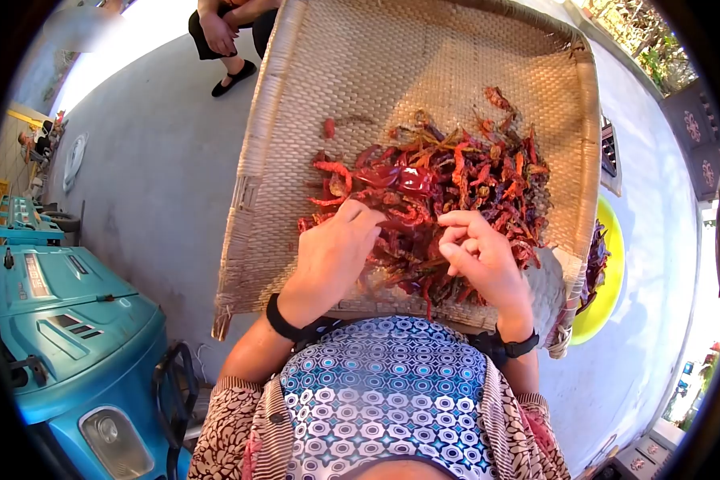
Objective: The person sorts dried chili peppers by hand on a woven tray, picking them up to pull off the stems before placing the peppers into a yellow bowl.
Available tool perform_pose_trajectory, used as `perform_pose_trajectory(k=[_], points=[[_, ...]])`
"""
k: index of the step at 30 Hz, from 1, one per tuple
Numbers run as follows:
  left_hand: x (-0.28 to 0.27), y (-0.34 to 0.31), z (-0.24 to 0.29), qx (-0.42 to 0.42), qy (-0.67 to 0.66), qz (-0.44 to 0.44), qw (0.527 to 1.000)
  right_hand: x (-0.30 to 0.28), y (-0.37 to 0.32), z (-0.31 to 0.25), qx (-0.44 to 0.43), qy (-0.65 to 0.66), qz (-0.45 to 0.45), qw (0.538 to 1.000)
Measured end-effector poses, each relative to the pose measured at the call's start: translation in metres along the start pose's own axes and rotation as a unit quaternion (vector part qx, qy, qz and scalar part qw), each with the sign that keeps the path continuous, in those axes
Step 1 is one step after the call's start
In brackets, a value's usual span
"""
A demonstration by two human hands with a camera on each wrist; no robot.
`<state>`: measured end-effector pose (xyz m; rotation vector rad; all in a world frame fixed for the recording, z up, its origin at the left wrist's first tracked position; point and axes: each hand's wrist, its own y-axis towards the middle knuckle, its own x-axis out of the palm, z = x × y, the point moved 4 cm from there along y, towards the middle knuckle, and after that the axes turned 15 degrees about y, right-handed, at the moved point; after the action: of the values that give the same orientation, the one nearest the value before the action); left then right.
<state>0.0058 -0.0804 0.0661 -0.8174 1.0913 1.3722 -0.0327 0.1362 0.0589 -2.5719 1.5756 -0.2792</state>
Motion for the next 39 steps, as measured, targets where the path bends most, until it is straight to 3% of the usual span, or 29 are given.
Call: perform_pose_trajectory(k=[3,6,7,10,13,16,18,20,22,25,28,29,32,37,39], points=[[0.001,-0.006,0.011,0.01,-0.044,-0.062,0.997,0.012,0.002,-0.001,-0.021,-0.132,-0.047,0.99],[0.009,-0.009,0.015,0.058,-0.124,-0.139,0.981,0.008,0.004,0.012,-0.042,-0.113,-0.021,0.993],[0.011,-0.01,0.016,0.057,-0.13,-0.142,0.98,0.006,0.0,0.009,-0.042,-0.11,-0.015,0.993],[0.014,-0.007,0.017,0.08,-0.177,-0.131,0.972,0.007,-0.013,0.006,0.058,0.06,0.023,0.996],[0.021,-0.005,0.025,0.135,-0.165,-0.15,0.966,-0.004,-0.023,0.014,0.039,0.042,0.002,0.998],[0.009,-0.001,0.024,0.081,-0.157,-0.091,0.98,-0.023,-0.033,0.016,0.011,0.093,0.043,0.995],[0.002,0.006,0.006,0.019,-0.073,-0.012,0.997,-0.052,-0.043,0.017,-0.055,0.111,0.126,0.984],[-0.006,0.01,-0.021,-0.067,0.002,0.088,0.994,-0.089,-0.057,0.018,-0.109,0.163,0.263,0.945],[-0.004,0.012,-0.05,-0.129,0.032,0.067,0.989,-0.125,-0.072,0.017,-0.186,0.268,0.315,0.891],[0.012,0.015,-0.077,-0.126,0.07,0.058,0.988,-0.195,-0.102,0.044,-0.232,0.386,0.334,0.828],[0.014,0.022,-0.084,-0.143,0.04,0.022,0.989,-0.203,-0.112,0.048,-0.267,0.537,0.371,0.709],[0.01,0.023,-0.084,-0.148,0.026,0.011,0.989,-0.208,-0.112,0.054,-0.25,0.562,0.364,0.699],[-0.01,0.019,-0.083,-0.178,-0.001,0.052,0.983,-0.193,-0.102,0.053,-0.222,0.456,0.333,0.795],[-0.032,0.0,-0.083,-0.243,-0.145,0.158,0.946,-0.116,-0.058,0.018,-0.196,0.326,0.286,0.879],[-0.034,-0.005,-0.08,-0.218,-0.123,0.132,0.959,-0.084,-0.038,0.011,-0.168,0.24,0.258,0.921]])
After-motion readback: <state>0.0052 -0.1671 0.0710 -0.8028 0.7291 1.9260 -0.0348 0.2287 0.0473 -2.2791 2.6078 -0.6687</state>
